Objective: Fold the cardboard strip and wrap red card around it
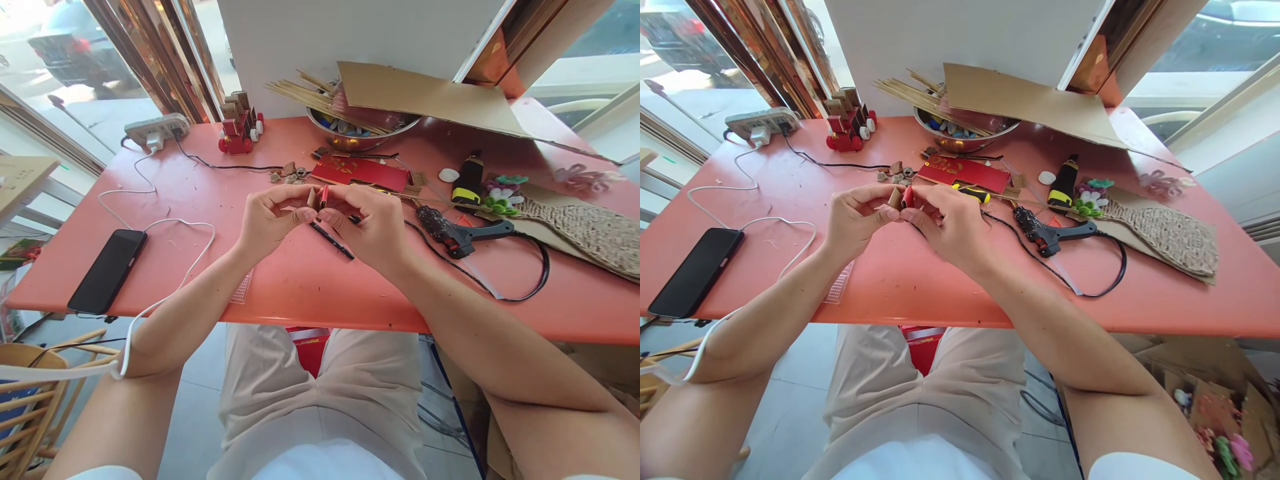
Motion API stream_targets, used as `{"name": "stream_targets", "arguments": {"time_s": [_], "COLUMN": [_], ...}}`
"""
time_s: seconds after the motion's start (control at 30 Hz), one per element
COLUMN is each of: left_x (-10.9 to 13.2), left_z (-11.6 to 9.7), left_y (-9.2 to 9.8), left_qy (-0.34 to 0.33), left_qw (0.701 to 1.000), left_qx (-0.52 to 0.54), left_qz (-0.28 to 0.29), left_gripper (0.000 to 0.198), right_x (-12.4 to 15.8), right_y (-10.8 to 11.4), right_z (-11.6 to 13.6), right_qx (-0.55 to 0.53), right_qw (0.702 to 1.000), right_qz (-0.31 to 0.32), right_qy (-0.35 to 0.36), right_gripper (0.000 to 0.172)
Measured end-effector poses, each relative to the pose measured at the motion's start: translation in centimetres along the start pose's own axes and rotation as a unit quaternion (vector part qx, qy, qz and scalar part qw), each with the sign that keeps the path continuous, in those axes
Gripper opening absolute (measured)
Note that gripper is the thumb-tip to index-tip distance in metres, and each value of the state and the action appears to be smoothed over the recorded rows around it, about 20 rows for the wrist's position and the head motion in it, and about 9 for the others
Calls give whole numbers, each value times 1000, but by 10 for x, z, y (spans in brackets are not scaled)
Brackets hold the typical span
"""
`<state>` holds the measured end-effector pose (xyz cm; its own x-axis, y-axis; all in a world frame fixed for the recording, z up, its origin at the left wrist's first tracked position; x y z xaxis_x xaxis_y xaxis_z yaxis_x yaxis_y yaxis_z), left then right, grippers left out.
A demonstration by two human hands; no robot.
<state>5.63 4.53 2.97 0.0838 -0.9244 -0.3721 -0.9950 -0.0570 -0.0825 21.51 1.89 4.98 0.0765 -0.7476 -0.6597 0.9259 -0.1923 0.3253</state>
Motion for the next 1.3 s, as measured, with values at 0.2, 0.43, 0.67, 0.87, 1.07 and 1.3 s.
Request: {"name": "stream_targets", "arguments": {"time_s": [0.2, 0.43, 0.67, 0.87, 1.07, 1.3], "left_x": [2, 4, 2, 4, 5, 4], "left_z": [0, 3, 4, 3, 3, -14], "left_y": [0, -3, 0, 1, 0, -2], "left_qy": [13, 34, 32, 25, 15, -86], "left_qw": [1000, 999, 999, 998, 998, 992], "left_qx": [1, 23, 16, 1, -14, -91], "left_qz": [8, 4, -21, -49, -61, -21], "left_gripper": [59, 61, 56, 60, 65, 64], "right_x": [-1, -1, 2, 9, 11, 5], "right_y": [5, 3, -6, -12, -14, -19], "right_z": [2, 2, -6, 3, 13, 4], "right_qx": [62, 40, 33, 36, 27, 54], "right_qw": [995, 992, 989, 984, 988, 994], "right_qz": [6, 35, 72, 84, 43, 69], "right_qy": [72, 116, 122, 151, 143, 69], "right_gripper": [23, 31, 37, 33, 25, 29]}}
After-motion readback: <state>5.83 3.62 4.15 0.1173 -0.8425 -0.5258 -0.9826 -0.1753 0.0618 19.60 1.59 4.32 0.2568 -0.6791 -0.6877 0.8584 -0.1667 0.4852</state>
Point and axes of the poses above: each hand's wrist, its own x-axis away from the middle knuckle, its own y-axis out of the back of the hand, z = x × y, the point moved 8 cm from there along -x, towards the middle knuckle, and after that the axes turned 15 degrees about -z, right-handed, at the moved point
